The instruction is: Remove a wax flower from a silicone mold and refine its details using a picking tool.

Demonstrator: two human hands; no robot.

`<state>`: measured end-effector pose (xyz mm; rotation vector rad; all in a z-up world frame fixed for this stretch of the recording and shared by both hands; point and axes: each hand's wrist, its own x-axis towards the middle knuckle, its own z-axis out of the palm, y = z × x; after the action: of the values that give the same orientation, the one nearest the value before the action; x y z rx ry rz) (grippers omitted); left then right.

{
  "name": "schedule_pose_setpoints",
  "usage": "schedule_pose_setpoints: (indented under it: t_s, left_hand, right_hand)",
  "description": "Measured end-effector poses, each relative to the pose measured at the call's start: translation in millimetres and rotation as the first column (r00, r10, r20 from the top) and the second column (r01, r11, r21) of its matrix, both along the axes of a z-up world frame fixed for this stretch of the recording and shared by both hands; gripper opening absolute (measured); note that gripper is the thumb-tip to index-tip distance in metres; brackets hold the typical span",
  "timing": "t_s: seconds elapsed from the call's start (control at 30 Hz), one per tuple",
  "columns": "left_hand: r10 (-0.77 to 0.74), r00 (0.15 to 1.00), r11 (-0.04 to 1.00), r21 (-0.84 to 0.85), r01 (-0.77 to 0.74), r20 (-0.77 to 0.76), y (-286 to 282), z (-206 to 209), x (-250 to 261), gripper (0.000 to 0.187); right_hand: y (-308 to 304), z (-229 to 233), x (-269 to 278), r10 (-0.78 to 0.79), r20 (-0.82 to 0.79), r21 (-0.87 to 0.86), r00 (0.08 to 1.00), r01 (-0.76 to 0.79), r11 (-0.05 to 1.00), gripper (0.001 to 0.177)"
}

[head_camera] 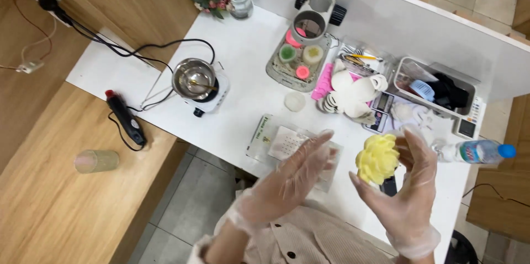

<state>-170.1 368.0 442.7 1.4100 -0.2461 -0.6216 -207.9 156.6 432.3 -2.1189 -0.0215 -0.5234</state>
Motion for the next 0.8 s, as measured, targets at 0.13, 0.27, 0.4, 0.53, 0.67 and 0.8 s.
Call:
schedule_pose_setpoints:
  t_s: [0.13,0.27,0.4,0.53,0.67,0.8]
  left_hand:
    - [-0.048,0.941,0.906,-0.412,-0.101,-0.336,11.8,-69.7,15.9,0.069]
    - [-0.185,0.838,0.606,-0.731,-0.314,-0.513,54.9,-83.3,24.3,0.071]
    - [-0.317,0.747,0.532,-0.761,-0.371,-0.585,106.1,-79.2,53.4,0.071]
    - [-0.24,0.649,0.622,-0.628,-0.468,-0.722,151.5,-91.8,75.8,0.071]
    - [-0.032,0.574,0.688,-0.435,-0.581,-0.818,182.2,-104.7,100.1,0.072]
    - [0.043,0.606,0.716,-0.398,-0.573,-0.794,198.4,-104.2,112.4,0.07]
  right_hand:
    - [57.5,-5.5,12.4,0.127,-0.085,-0.043,0.988,-0.131,0.99,0.109]
    - [120.9,-5.1,35.3,0.189,-0.264,-0.229,0.946,-0.251,0.94,0.112]
    - [142.3,8.4,58.1,0.291,-0.157,-0.473,0.944,-0.331,0.817,0.102]
    - [88.6,28.1,102.7,0.063,-0.185,-0.663,0.981,-0.172,0.728,0.07]
    - [-7.1,6.2,161.1,-0.26,-0.289,-0.766,0.921,-0.059,0.64,0.03]
    - [-98.7,-53.6,240.7,-0.327,-0.279,-0.829,0.903,-0.054,0.557,0.029]
